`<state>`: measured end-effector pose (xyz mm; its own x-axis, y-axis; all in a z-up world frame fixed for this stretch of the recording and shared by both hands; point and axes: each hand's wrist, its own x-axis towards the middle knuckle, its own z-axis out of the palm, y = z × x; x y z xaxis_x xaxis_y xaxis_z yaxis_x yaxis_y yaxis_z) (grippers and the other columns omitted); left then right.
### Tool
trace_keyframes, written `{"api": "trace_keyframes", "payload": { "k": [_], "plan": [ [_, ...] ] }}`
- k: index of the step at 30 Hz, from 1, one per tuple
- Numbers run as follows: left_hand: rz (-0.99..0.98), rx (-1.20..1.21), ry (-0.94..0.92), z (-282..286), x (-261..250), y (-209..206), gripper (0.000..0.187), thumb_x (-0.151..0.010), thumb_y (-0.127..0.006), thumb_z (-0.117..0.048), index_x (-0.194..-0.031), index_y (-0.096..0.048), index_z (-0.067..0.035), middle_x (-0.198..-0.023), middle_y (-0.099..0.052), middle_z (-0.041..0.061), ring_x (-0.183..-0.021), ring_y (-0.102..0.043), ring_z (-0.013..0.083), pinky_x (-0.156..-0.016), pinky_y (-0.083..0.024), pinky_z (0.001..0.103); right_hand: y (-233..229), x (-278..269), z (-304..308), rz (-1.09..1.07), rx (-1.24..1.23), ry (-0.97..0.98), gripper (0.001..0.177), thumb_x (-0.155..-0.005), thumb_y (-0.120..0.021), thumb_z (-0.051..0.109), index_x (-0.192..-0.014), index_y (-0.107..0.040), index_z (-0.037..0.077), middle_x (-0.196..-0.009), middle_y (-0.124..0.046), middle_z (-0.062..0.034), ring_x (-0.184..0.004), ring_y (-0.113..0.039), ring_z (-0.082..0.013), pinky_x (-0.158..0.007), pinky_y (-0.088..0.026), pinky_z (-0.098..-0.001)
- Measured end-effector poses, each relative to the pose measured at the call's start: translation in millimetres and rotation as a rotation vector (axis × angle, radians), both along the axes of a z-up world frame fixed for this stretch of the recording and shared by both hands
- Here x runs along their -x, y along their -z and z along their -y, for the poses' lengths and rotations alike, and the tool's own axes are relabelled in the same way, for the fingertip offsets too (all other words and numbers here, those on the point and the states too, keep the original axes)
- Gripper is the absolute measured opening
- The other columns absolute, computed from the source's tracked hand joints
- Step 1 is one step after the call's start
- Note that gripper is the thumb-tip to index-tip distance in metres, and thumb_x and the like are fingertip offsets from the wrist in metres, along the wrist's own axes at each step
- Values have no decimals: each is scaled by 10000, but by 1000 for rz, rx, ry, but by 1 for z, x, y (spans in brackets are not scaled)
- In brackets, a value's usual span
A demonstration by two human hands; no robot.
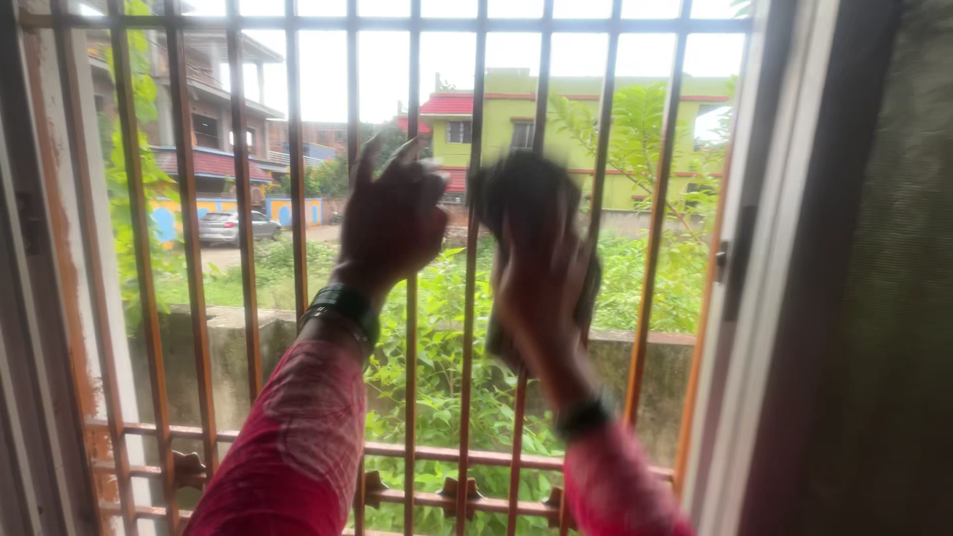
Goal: The person wipes the metal grills and the marble sill of a window using a cloth and water from a bucket, then rinses the cloth.
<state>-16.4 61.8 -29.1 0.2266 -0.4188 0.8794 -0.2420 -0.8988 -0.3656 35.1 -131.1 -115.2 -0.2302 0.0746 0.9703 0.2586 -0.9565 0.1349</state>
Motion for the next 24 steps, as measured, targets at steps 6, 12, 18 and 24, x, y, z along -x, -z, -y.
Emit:
{"api": "trace_keyframes", "payload": {
  "k": [6, 12, 18, 24],
  "plan": [
    [200, 56, 29, -16, -27, 29, 557, -942, -537, -172, -1465, -462, 6, -1609, -409, 189, -1542, -316, 319, -1249, -187, 567, 212, 51, 5, -566, 43, -160, 631, -940, -687, 159, -1526, -454, 130, -1537, -311, -335, -1257, -506, -514, -817, -545, -579],
    [7, 75, -189, -8, -11, 24, 738, -924, -377, -68, -1603, -87, -91, -1689, 29, 28, -1557, -83, 222, -1245, -71, 500, 208, 122, 19, -497, 129, -263, 587, -763, -774, 160, -1336, -649, 190, -1449, -528, -182, -1275, -554, -411, -1043, -477, -604],
    [-423, 168, -273, -11, 23, 16, 774, -952, -372, -74, -1625, -64, -303, -1718, 99, -33, -1591, -21, 214, -1261, -39, 537, -4, 66, -8, -231, 186, -277, 574, -862, -701, 155, -1417, -556, 125, -1435, -507, -235, -1265, -530, -431, -1050, -431, -586],
    [-79, 186, 17, -25, -17, 33, 704, -996, -512, -223, -1620, -189, -178, -1704, -76, -46, -1556, -154, 249, -1252, -104, 581, -50, 3, -50, -155, 121, -243, 632, -857, -699, 109, -1449, -479, 80, -1446, -467, -277, -1258, -520, -467, -1032, -450, -593]
  ]
}}
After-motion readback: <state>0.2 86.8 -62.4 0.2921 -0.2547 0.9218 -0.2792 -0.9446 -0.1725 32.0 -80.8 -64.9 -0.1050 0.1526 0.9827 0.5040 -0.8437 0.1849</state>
